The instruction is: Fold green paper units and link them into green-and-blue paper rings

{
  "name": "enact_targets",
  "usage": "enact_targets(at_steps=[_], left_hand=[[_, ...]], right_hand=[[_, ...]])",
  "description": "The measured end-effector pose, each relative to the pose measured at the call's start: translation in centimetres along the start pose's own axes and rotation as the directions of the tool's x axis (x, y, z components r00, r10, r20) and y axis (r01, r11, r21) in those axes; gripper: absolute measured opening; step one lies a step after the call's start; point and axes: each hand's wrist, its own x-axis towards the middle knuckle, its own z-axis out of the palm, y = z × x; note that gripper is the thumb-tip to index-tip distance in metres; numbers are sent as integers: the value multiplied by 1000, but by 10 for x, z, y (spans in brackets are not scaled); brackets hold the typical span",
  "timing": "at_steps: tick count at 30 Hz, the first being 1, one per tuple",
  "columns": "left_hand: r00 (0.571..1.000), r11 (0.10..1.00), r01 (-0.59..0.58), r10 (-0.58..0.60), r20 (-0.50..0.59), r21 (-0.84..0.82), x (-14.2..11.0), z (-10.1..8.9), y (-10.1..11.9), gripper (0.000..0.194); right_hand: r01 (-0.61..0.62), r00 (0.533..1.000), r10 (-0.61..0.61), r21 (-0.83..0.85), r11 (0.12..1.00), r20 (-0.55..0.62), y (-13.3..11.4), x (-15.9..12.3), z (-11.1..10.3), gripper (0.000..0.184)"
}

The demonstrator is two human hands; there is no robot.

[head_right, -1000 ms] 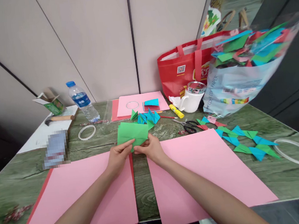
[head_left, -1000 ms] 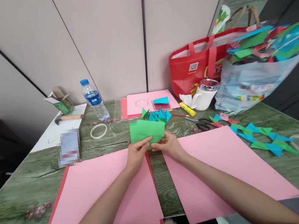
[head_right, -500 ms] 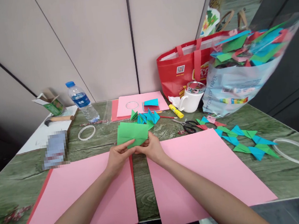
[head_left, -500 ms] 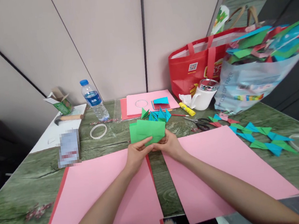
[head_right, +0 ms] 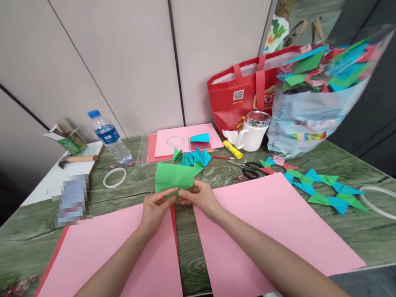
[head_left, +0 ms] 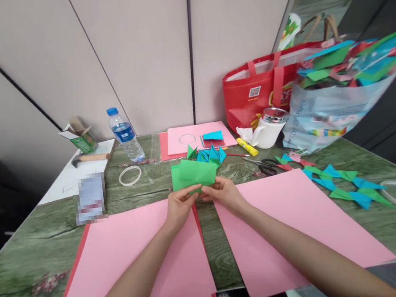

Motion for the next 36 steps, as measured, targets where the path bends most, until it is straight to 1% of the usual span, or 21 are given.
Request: enact_targets(at_steps=[3,7,13,17,21,24,29,33,36], left_hand=[[1000,999,-25,25,-6,40,-1,0,1,20],[1000,999,2,-2,-11,44,-1,-1,3,24],[999,999,9,-7,-41,37,1,-2,3,26],[999,1000,10,-11,-40,-12,2,-2,3,28],[999,1000,26,-26,-39,1,4,-3,1,29],[999,999,44,-45,-23,-22,5,-4,-1,31],[999,997,43,-44,-7,-59,5,-5,0,33],[1000,1000,2,-2,2,17,3,-4,3,29],[999,996,-30,28,28,80,1,-2,2,26]], right_hand=[[22,997,-22,2,1000,-73,1,2,-1,32],[28,991,-19,66,997,-130,2,3,-2,31],[21,991,3,180,984,-130,0,4,-2,26],[22,991,3,179,984,-136,0,5,-4,25],[20,992,2,176,984,-124,0,6,-5,26],[15,994,3,175,984,-105,0,7,-7,26],[25,997,-14,131,991,-82,0,7,-9,30],[63,996,-62,19,998,-57,0,6,-7,30],[81,996,-84,-67,994,-41,3,5,-4,37]])
